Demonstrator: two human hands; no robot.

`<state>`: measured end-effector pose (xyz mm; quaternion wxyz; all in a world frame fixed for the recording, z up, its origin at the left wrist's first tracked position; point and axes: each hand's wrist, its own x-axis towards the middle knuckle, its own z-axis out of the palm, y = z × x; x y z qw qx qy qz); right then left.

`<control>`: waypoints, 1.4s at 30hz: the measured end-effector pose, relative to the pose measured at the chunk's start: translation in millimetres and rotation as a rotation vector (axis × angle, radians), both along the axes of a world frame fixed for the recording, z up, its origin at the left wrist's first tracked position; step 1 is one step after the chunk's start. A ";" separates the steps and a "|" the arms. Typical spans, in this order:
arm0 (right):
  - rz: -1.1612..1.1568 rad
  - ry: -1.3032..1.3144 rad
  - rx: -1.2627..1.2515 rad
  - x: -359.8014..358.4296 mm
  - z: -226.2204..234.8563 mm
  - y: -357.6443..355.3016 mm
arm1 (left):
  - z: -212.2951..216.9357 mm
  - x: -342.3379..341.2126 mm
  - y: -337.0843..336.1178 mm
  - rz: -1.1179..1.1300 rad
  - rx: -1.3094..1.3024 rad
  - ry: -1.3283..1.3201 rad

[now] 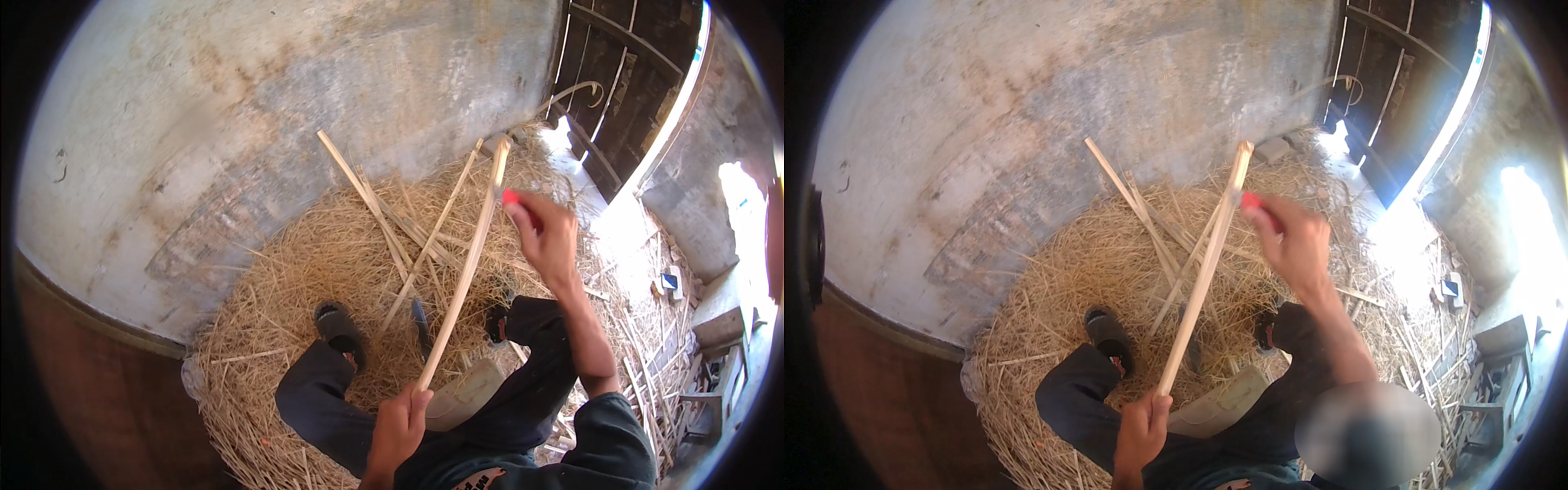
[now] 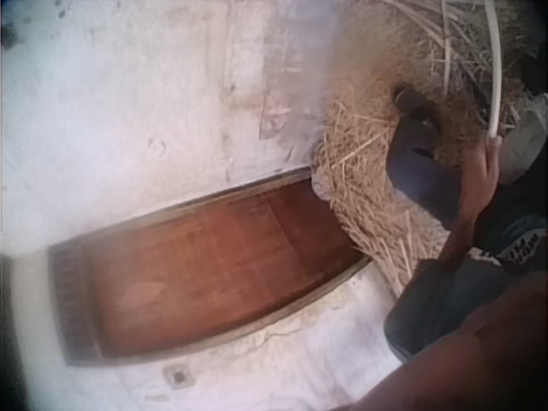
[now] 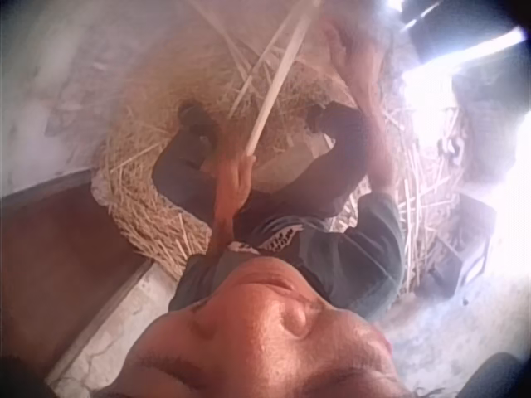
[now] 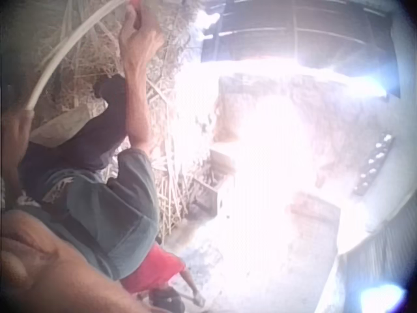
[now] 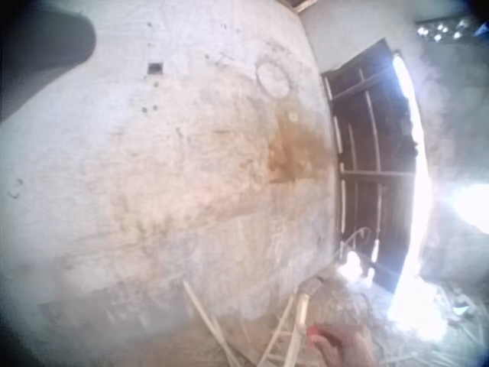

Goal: The person sits on a straw-covered floor and uses a red utility knife to shave thin strips from a long bamboo pole. They repeatedly draw the knife along the pole's length, peeling off long curls of bamboo and dropping them onto the straw.

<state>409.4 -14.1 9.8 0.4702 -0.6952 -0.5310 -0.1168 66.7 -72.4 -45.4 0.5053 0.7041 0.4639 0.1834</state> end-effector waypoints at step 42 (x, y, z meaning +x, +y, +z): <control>0.438 -0.334 -0.041 -98.0 -28.5 -51.6 | 22.6 31.9 29.4 0.076 0.141 -0.098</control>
